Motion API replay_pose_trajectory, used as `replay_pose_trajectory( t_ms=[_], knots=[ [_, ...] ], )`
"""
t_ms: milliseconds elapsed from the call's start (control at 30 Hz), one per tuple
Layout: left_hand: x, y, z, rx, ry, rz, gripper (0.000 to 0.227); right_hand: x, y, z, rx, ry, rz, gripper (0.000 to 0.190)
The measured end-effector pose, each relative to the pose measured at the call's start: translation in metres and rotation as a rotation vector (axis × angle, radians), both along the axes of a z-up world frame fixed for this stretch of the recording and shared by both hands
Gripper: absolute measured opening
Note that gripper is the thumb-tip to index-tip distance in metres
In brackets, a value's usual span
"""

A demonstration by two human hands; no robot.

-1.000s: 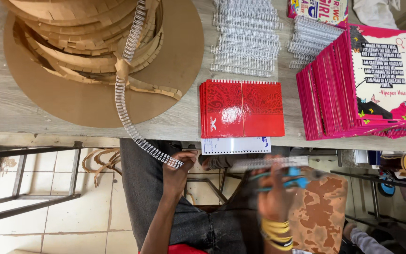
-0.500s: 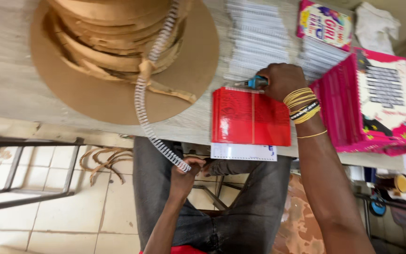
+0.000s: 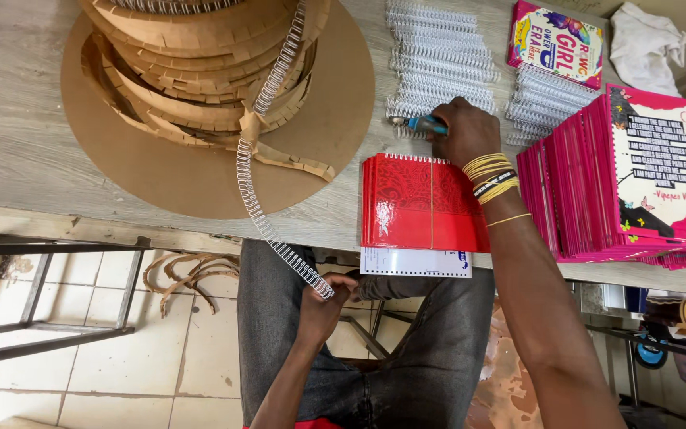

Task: The person cuts a long white plastic spiral binding coil using blue-handled scissors. They hold the coil with their left hand and cut it into shorter segments with their right hand, placing the cut pieces on the table.

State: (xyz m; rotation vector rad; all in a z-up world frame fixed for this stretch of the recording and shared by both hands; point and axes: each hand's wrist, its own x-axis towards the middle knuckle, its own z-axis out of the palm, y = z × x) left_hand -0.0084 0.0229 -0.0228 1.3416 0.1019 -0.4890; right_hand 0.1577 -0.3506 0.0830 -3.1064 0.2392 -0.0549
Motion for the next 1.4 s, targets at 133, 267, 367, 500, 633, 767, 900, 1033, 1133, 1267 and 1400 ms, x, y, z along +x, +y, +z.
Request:
replay_pose_trajectory(
  t_ms=[133, 267, 367, 500, 633, 767, 900, 1033, 1133, 1267, 1400],
  knots=[
    [0.001, 0.015, -0.002, -0.051, -0.049, 0.004, 0.022, -0.027, 0.020, 0.018, 0.066, -0.094, -0.017, 0.032],
    [-0.010, 0.029, 0.009, -0.126, -0.082, 0.059, 0.039, -0.097, 0.046, 0.029, 0.281, -0.404, 0.077, 0.026],
    [-0.017, 0.030, 0.032, -0.275, -0.144, -0.023, 0.024, -0.168, 0.101, 0.045, 1.110, -0.221, -0.216, 0.016],
    [-0.033, 0.018, 0.051, -0.333, -0.167, -0.088, 0.061, -0.255, 0.138, -0.012, 1.207, -0.249, -0.005, 0.013],
    [-0.043, -0.006, 0.088, -0.284, -0.343, -0.306, 0.088, -0.319, 0.200, -0.059, 1.866, -0.337, -0.125, 0.024],
    [-0.054, -0.026, 0.099, -0.328, -0.078, -0.713, 0.099, -0.358, 0.231, -0.088, 2.248, -0.602, -0.179, 0.063],
    [-0.067, -0.044, 0.104, -0.634, -0.004, -0.705, 0.062, -0.355, 0.214, -0.077, 2.236, -0.746, -0.208, 0.059],
    [-0.038, -0.034, 0.095, -0.067, -0.233, -0.697, 0.027, -0.365, 0.187, -0.085, 2.250, -0.799, -0.267, 0.003],
    [-0.001, -0.024, 0.089, 0.037, -0.054, -0.347, 0.018, -0.360, 0.182, -0.073, 2.326, -0.820, -0.171, 0.005],
    [0.053, -0.001, 0.110, 0.194, -0.207, 0.010, 0.023, -0.353, 0.191, -0.043, 2.324, -0.877, -0.016, 0.006],
    [0.076, 0.000, 0.149, 0.287, -0.168, -0.100, 0.055, -0.354, 0.196, -0.024, 2.316, -0.895, 0.000, 0.015]
  ],
)
